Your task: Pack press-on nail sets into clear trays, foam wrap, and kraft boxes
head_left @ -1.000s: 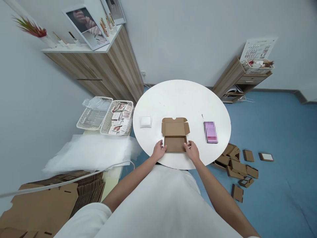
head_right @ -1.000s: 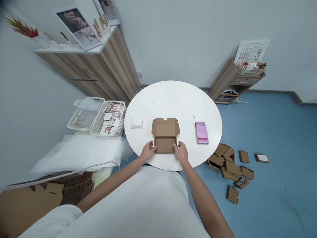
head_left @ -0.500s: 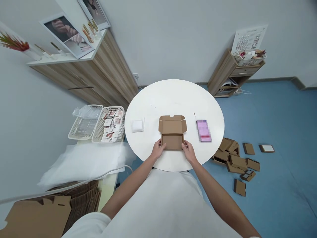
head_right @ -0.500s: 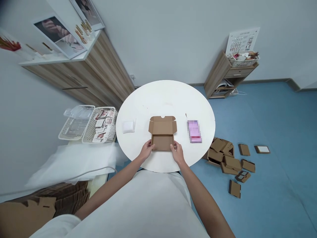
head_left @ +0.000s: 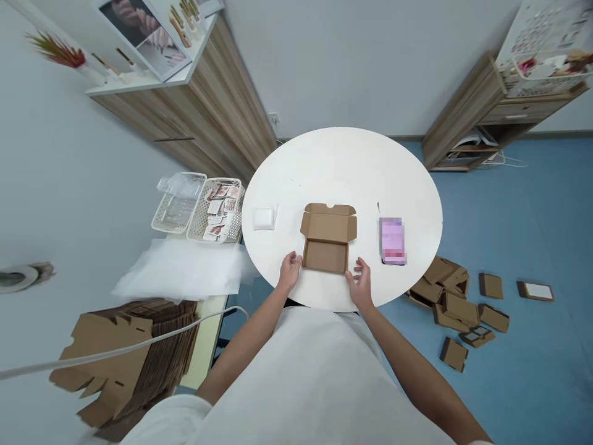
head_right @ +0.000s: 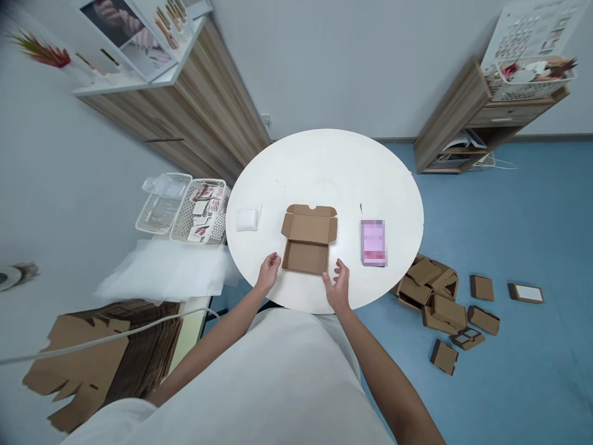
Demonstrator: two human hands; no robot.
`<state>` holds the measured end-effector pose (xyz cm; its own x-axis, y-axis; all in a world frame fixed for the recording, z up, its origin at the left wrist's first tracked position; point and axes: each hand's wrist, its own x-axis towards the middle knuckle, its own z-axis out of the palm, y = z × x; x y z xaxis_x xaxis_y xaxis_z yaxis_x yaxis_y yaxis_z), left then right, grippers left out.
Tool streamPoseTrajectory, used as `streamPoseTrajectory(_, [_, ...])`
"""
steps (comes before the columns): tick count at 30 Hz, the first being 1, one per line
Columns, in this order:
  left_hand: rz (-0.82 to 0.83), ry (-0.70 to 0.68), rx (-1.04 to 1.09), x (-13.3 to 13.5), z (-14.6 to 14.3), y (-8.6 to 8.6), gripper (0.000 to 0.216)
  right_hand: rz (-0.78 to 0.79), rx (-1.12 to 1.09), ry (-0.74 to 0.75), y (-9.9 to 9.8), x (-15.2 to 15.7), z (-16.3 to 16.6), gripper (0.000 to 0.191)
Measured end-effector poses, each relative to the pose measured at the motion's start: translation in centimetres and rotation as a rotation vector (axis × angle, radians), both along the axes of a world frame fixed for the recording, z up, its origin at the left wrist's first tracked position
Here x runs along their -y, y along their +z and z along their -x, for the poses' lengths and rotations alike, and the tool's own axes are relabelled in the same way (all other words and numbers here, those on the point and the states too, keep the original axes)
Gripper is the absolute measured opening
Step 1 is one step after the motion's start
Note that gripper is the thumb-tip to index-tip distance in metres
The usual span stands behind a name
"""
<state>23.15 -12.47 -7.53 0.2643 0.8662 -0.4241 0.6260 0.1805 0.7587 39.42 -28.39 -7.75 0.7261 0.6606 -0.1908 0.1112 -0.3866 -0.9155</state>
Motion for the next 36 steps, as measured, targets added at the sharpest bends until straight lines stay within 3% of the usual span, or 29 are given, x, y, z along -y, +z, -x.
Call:
streamPoseTrajectory(3, [-0.054, 0.1, -0.03, -1.4, 1.5, 0.0, 0.049, -0.1, 0.237, 0.051, 1.3, -0.3, 1.3, 0.059])
streamPoseTrajectory(6, [-0.142, 0.183, -0.071, -4.4, 3.6, 0.2, 0.045, -0.145, 0.393, 0.192, 3.5, -2.9, 3.2, 0.043])
streamPoseTrajectory(8, [-0.199, 0.239, -0.091, -7.0, 4.9, 0.4, 0.044, -0.11, 0.4, 0.328, 4.9, -6.0, 4.8, 0.034])
streamPoseTrajectory(11, [-0.219, 0.305, -0.086, -11.4, 6.3, 0.6, 0.047, -0.068, 0.219, 0.5, 5.8, -11.7, 7.0, 0.041])
streamPoseTrajectory(15, [-0.164, 0.33, -0.06, -16.8, 7.1, 0.1, 0.055, 0.068, -0.043, 0.433, 3.7, -19.1, 8.9, 0.048])
streamPoseTrajectory(20, [-0.119, 0.205, -0.018, -21.1, 6.9, -0.9, 0.058, 0.189, -0.069, 0.332, 0.3, -25.4, 9.2, 0.048])
streamPoseTrajectory(28, [-0.044, -0.032, 0.114, -22.0, 5.8, -1.4, 0.041, 0.189, -0.208, 0.278, 0.2, -29.6, 10.3, 0.043])
streamPoseTrajectory(32, [0.119, -0.036, 0.277, -21.7, 6.0, -1.7, 0.035, 0.19, -0.399, 0.179, 0.5, -29.3, 10.6, 0.04])
streamPoseTrajectory(36, [0.276, -0.025, 0.429, -20.7, 6.7, -1.1, 0.032, 0.175, -0.531, 0.172, 1.1, -28.0, 10.5, 0.038])
